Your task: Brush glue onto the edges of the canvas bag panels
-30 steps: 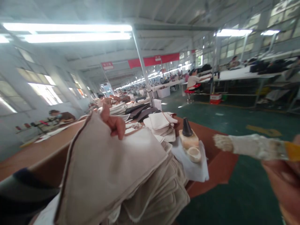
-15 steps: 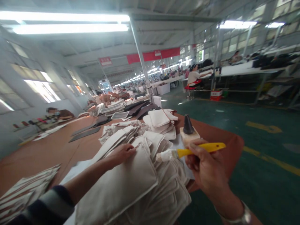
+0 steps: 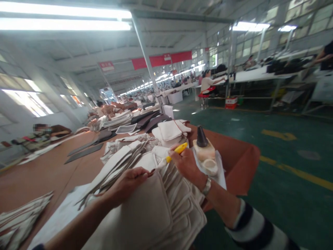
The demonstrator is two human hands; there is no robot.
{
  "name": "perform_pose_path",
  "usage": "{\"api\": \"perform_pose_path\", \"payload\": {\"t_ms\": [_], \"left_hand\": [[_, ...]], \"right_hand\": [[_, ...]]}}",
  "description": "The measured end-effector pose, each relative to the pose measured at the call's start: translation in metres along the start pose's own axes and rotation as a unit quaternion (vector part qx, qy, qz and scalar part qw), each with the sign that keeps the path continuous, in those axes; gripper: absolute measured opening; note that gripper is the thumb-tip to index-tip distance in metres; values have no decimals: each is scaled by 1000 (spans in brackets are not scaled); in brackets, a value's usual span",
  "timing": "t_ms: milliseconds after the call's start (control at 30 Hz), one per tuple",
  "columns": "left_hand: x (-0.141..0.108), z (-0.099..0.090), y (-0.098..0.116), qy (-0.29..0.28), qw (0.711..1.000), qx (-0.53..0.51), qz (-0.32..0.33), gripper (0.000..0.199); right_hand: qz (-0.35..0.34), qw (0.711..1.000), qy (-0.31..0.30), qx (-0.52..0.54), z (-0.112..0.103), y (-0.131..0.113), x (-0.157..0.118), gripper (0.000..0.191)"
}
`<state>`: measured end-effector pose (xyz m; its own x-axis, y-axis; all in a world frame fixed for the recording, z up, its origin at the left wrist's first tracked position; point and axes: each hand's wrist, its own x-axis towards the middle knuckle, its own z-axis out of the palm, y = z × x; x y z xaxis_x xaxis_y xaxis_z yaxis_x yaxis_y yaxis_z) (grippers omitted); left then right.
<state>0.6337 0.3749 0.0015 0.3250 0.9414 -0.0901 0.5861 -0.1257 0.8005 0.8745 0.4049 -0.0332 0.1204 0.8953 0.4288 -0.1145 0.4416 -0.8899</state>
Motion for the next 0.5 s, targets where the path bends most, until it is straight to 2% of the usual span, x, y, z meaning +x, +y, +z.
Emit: {"api": "perform_pose_path", "payload": {"t_ms": [100, 167, 267, 333, 400, 500], "left_hand": [[-4, 1, 1, -25, 998, -49, -26, 45], [-6, 0, 2, -37, 997, -59, -30, 47], [-10, 0, 4, -32, 999, -20, -10, 43], [-14, 2, 5, -7, 998, 41, 44, 33], [-20, 5, 4, 30, 984, 116, 130, 23], [-33, 11, 3, 88, 931, 237, 263, 21]], "right_hand": [[-16, 999, 28, 44, -5, -3, -8, 22], [-8, 997, 5, 74, -6, -6, -17, 22], [-12, 1000, -24, 8, -5, -6, -25, 24], [-36, 999, 10, -20, -7, -9, -25, 25], [-41, 998, 44, 27, -10, -16, -23, 23], [-13, 992, 27, 123, -12, -31, -26, 20]]}}
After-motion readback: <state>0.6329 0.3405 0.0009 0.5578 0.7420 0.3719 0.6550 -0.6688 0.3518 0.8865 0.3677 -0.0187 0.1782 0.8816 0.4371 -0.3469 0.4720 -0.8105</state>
